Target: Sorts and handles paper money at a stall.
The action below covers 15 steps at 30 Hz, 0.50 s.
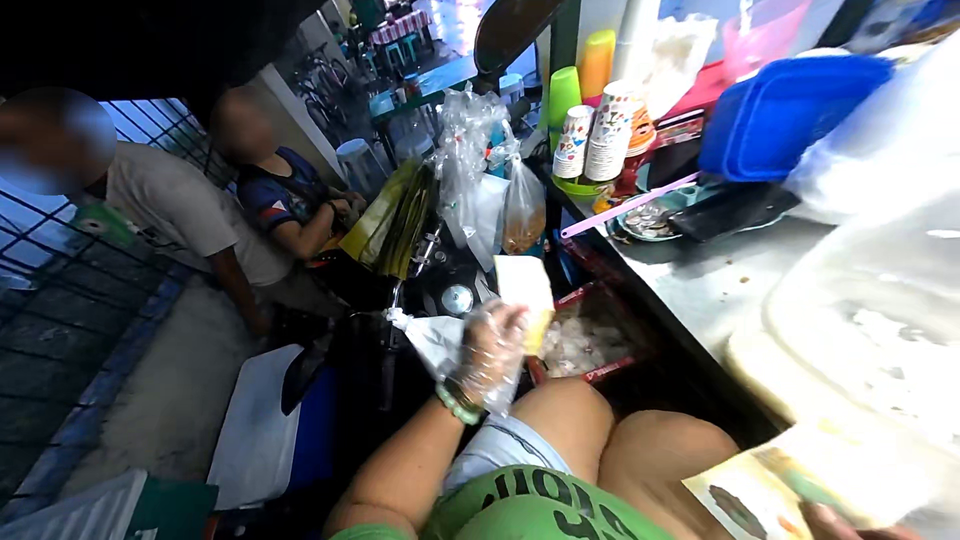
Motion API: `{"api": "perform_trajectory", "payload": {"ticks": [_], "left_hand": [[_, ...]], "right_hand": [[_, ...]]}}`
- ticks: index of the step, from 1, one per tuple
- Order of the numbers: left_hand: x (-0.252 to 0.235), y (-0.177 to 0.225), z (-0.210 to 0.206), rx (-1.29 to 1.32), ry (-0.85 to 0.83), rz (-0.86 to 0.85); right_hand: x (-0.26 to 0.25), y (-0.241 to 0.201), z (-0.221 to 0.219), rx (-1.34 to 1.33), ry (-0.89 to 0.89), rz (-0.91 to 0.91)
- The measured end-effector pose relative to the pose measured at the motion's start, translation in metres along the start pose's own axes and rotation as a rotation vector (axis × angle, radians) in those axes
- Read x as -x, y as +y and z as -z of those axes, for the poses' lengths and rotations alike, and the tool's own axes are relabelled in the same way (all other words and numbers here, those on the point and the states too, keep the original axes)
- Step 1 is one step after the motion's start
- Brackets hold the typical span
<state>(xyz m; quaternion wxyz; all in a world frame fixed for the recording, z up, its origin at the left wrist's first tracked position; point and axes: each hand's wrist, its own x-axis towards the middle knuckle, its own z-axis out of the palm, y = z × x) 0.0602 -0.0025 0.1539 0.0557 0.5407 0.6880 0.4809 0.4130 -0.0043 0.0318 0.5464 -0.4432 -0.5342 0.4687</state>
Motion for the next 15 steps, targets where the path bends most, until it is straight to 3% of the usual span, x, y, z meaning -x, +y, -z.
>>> {"api": "perform_trajectory", "payload": {"ticks": [4, 8, 10, 12, 15], "left_hand": [[-0.047, -0.052, 0.057, 0.052, 0.221, 0.219], [-0.087, -0.082, 0.108, 0.539, 0.551, 0.486], [-0.099, -0.096, 0.118, 0.787, 0.684, 0.505], [-0.096, -0.098, 0.111, 0.845, 0.682, 0.477], [-0.077, -0.081, 0.073, 0.779, 0.495, 0.486]], "right_hand": [[-0.003, -0.003, -0.005, 0.017, -0.062, 0.031], [-0.003, 0.001, -0.002, 0.001, -0.05, 0.048], [-0.001, 0.003, 0.0, 0.019, -0.019, 0.022], [0.002, 0.006, 0.001, 0.036, 0.002, -0.007], [0.004, 0.012, -0.002, 0.036, -0.018, -0.034]]}}
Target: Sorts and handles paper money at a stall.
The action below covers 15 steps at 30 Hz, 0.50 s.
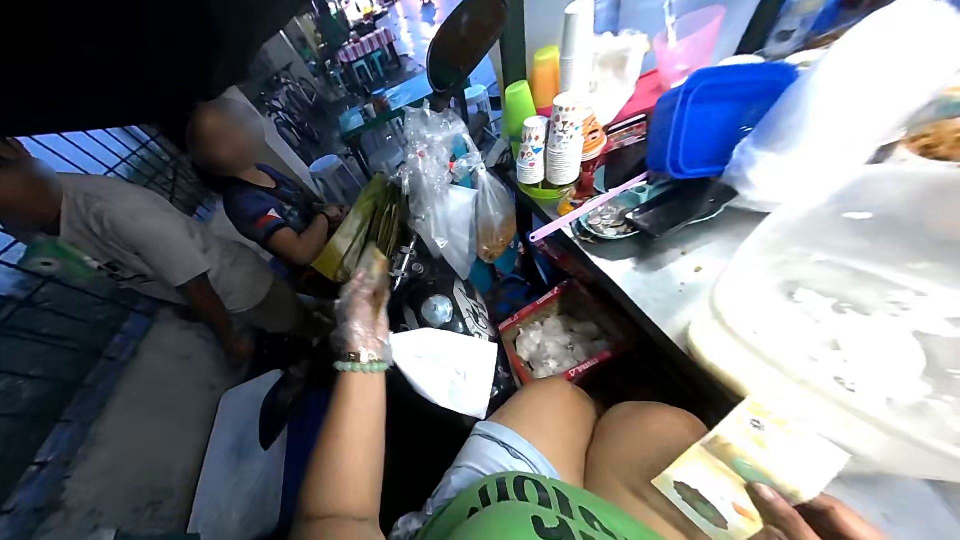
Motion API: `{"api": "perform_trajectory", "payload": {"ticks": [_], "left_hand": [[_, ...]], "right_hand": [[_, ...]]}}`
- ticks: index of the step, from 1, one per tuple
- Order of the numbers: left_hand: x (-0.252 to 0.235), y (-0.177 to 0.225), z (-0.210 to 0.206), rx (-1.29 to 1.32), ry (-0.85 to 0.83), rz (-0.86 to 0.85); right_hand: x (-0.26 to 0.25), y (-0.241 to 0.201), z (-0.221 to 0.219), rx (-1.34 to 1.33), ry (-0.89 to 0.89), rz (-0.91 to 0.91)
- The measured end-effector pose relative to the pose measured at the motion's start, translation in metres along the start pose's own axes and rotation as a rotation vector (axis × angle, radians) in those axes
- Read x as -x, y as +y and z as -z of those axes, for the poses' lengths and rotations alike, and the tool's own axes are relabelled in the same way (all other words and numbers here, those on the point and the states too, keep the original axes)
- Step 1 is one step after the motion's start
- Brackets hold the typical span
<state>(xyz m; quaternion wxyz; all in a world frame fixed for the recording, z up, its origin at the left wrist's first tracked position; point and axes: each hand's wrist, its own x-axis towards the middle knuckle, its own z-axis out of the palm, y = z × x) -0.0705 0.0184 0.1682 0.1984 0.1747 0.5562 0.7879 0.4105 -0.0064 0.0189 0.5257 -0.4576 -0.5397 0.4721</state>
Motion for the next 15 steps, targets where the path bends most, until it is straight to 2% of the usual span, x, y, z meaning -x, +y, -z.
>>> {"api": "perform_trajectory", "payload": {"ticks": [2, 5, 8, 10, 11, 12, 13, 15], "left_hand": [[0.032, -0.03, -0.017, -0.071, -0.146, 0.111], [0.102, -0.073, -0.041, -0.21, -0.446, 0.389], [0.166, -0.095, -0.059, -0.385, -0.785, 0.593], [0.191, -0.1, -0.066, -0.451, -0.992, 0.634], [0.198, -0.098, -0.066, -0.468, -1.096, 0.598], [0.201, -0.091, -0.066, -0.517, -1.208, 0.49], [0.202, -0.089, -0.065, -0.611, -1.288, 0.286], [0.2, -0.095, -0.06, -0.705, -1.312, -0.219]], "right_hand": [[0.001, 0.003, -0.003, -0.014, -0.023, 0.013], [0.0, -0.002, -0.009, -0.008, -0.037, 0.04], [0.002, -0.008, -0.013, 0.011, -0.037, 0.052], [0.004, -0.01, -0.015, 0.008, -0.036, 0.043], [0.005, -0.011, -0.014, 0.0, -0.035, 0.034], [0.006, -0.012, -0.013, -0.012, -0.029, 0.02], [0.007, -0.013, -0.012, -0.033, -0.023, 0.004], [0.006, -0.016, -0.012, -0.106, -0.026, -0.039]]}}
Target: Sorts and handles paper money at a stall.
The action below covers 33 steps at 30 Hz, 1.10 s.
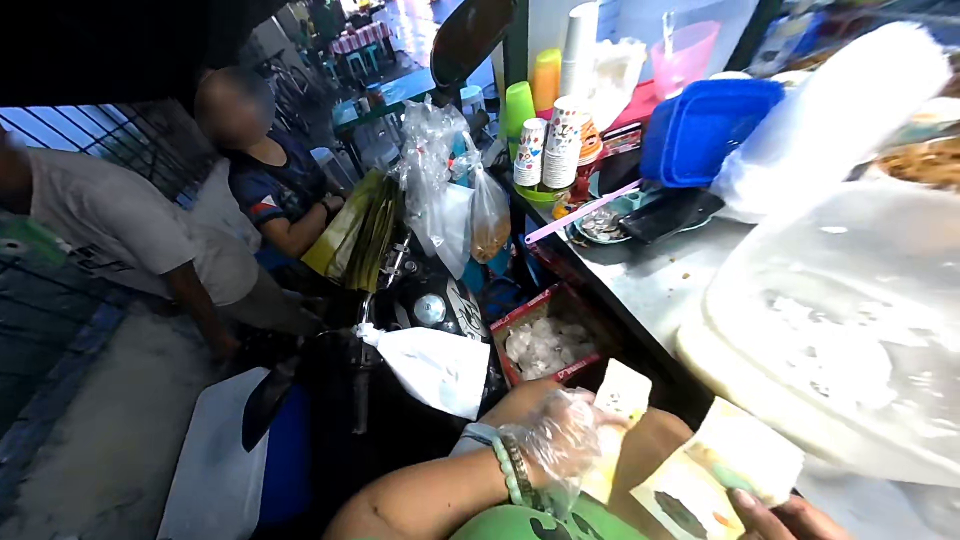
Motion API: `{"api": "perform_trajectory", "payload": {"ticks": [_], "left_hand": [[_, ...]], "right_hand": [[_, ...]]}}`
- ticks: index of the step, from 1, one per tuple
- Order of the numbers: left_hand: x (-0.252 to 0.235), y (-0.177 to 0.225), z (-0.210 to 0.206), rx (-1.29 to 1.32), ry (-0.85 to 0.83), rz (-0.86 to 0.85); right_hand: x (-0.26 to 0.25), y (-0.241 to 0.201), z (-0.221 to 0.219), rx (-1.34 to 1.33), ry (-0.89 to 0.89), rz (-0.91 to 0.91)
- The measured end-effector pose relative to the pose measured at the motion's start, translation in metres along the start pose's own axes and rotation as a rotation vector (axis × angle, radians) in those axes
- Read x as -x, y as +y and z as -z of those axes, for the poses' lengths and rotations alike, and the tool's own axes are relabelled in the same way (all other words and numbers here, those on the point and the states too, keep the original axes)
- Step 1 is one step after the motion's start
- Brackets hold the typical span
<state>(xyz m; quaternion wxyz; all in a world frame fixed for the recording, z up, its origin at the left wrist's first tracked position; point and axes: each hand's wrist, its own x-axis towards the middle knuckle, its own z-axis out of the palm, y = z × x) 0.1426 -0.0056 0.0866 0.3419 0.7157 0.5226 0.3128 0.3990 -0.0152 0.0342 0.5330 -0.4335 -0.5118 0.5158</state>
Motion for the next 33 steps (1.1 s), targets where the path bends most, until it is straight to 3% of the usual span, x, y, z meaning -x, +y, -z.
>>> {"api": "perform_trajectory", "payload": {"ticks": [4, 8, 11, 13, 16, 20, 23, 24, 26, 27, 30, 33], "left_hand": [[0.001, 0.0, -0.003, -0.15, 0.18, -0.253], [-0.002, 0.018, 0.018, -0.113, 0.306, -0.123], [-0.013, 0.025, 0.067, -0.044, 0.653, -0.019], [-0.013, 0.025, 0.103, 0.021, 0.994, -0.141], [0.0, 0.037, 0.158, 0.133, 1.379, -0.457], [0.018, 0.05, 0.179, 0.048, 1.698, -0.394], [0.028, 0.0, 0.188, -0.16, 1.654, -0.689], [0.028, 0.005, 0.185, -0.146, 1.616, -0.699], [0.016, 0.051, 0.162, 0.145, 1.676, -0.477], [0.016, 0.053, 0.155, 0.152, 1.62, -0.409], [0.011, 0.031, 0.137, 0.244, 1.362, -0.424], [-0.001, 0.027, 0.119, 0.322, 1.247, -0.342]], "right_hand": [[-0.003, -0.003, -0.005, -0.044, -0.023, -0.047], [-0.005, -0.008, -0.014, -0.039, -0.024, -0.031], [-0.003, -0.007, -0.011, -0.018, -0.028, -0.004], [0.0, -0.003, -0.004, -0.016, -0.015, -0.017], [0.003, 0.006, 0.004, -0.039, 0.005, -0.035], [0.007, 0.007, 0.003, -0.017, 0.044, -0.096], [0.004, 0.004, -0.003, 0.019, 0.02, -0.104], [0.004, 0.003, -0.005, 0.029, 0.013, -0.103], [0.003, 0.001, -0.009, 0.046, 0.005, -0.1], [0.002, 0.0, -0.01, 0.05, 0.005, -0.098], [0.001, 0.001, -0.011, 0.056, 0.001, -0.086], [0.001, 0.002, -0.01, 0.085, -0.01, -0.07]]}}
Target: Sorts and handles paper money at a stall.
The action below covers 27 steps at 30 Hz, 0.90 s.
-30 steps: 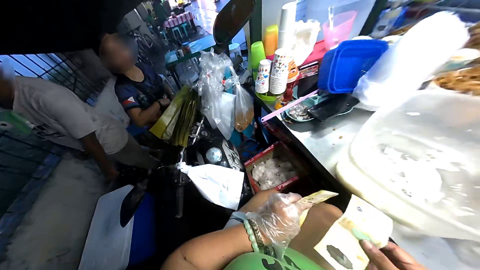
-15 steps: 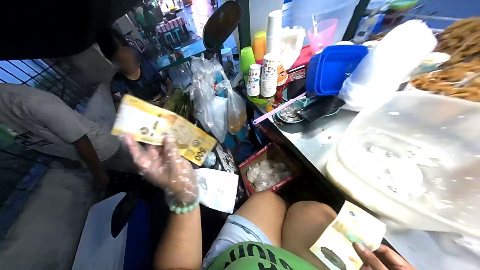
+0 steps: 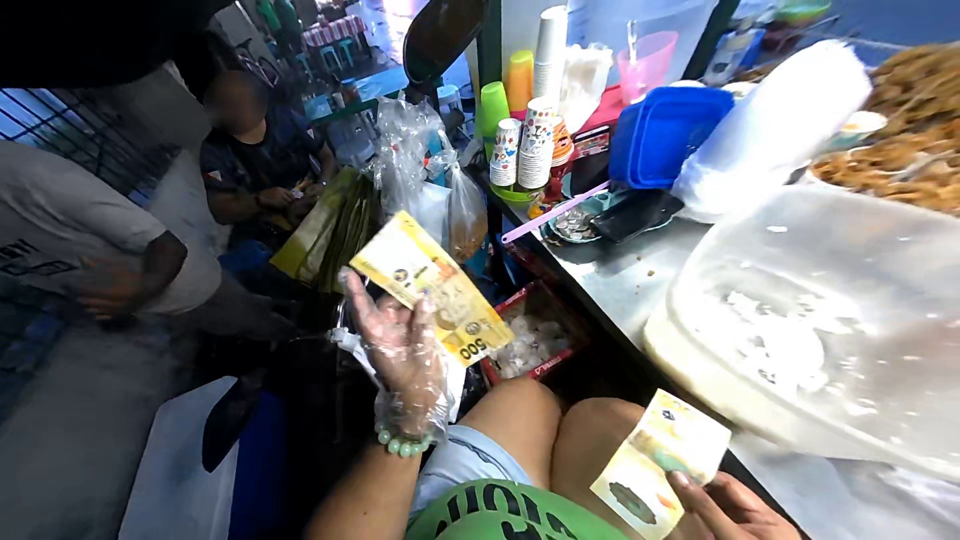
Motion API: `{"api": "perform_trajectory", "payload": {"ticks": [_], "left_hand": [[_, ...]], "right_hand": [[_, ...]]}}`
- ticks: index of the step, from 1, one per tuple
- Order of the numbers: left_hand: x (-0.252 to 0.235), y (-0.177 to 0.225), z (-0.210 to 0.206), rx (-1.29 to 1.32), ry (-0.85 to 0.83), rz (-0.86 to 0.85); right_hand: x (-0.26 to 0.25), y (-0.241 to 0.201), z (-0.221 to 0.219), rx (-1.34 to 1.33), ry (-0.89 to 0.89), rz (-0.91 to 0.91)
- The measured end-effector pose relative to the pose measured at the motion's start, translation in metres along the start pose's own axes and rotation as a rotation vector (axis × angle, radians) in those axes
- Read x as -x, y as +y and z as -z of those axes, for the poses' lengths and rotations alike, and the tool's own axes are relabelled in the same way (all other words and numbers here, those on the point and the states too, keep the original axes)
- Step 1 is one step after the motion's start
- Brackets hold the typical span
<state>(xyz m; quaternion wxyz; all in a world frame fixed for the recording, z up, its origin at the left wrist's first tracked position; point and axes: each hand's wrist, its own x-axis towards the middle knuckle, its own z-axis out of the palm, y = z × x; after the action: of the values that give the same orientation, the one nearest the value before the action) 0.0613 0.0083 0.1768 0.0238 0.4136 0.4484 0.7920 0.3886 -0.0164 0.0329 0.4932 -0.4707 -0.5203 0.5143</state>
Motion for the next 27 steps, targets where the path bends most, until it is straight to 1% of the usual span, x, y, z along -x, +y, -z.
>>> {"api": "perform_trajectory", "payload": {"ticks": [1, 2, 4, 7, 9, 12, 17, 23, 27], "left_hand": [[0.003, -0.001, -0.004, -0.012, -0.021, 0.029], [0.007, -0.003, -0.005, -0.026, -0.051, 0.023], [0.012, -0.013, -0.001, -0.127, -0.107, -0.08], [0.016, -0.021, 0.003, -0.326, -0.096, -0.265], [0.018, -0.024, 0.006, -0.353, -0.121, -0.304], [0.023, -0.025, 0.006, -0.353, -0.128, -0.29], [0.025, -0.028, 0.008, -0.397, -0.127, -0.296], [0.03, -0.026, 0.004, -0.426, -0.091, -0.239], [0.025, -0.024, 0.004, -0.519, -0.109, -0.233]], "right_hand": [[0.001, 0.001, 0.001, 0.008, -0.003, 0.0], [0.002, 0.001, 0.001, 0.016, -0.003, -0.002], [0.003, 0.003, 0.002, 0.019, 0.002, -0.017], [0.004, 0.004, 0.002, 0.018, -0.001, -0.045], [0.004, 0.003, 0.0, 0.02, -0.004, -0.054], [0.002, -0.002, -0.006, 0.005, -0.013, -0.055], [-0.001, 0.001, -0.011, -0.009, -0.047, -0.009], [0.001, -0.002, -0.01, 0.021, -0.045, -0.035], [0.002, -0.005, -0.007, 0.058, -0.023, -0.031]]}}
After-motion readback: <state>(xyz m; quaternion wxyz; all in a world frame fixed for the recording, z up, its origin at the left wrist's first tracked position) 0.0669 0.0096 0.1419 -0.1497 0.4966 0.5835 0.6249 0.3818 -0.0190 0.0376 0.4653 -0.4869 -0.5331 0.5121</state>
